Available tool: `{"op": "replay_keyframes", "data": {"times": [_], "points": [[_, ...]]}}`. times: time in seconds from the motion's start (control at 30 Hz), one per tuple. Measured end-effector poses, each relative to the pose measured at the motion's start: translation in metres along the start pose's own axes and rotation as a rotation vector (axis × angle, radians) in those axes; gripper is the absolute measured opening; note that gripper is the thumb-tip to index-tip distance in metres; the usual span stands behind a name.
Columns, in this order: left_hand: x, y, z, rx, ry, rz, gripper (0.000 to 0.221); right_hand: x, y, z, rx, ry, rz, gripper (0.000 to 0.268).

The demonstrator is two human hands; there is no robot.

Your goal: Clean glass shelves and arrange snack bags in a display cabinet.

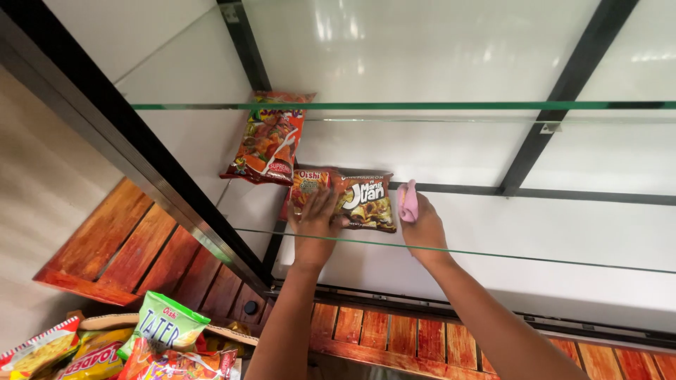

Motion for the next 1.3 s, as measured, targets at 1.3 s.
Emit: {"op": "replay_keyframes", "data": {"times": [1.3], "points": [[0.088,-0.185,0.387,-0.04,-0.772,-0.505,0.016,0.192,0.171,0.338,0.712,-0.294,0.058,0.045]]}}
Point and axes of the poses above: each hand's wrist, its own z-axis away from the middle knuckle, its own y-axis out of the palm, x = y × z, the point moved 9 cm from there along -z, towards the middle knuckle, and after that the axes turned 12 degrees about z, right-handed, at the moved point
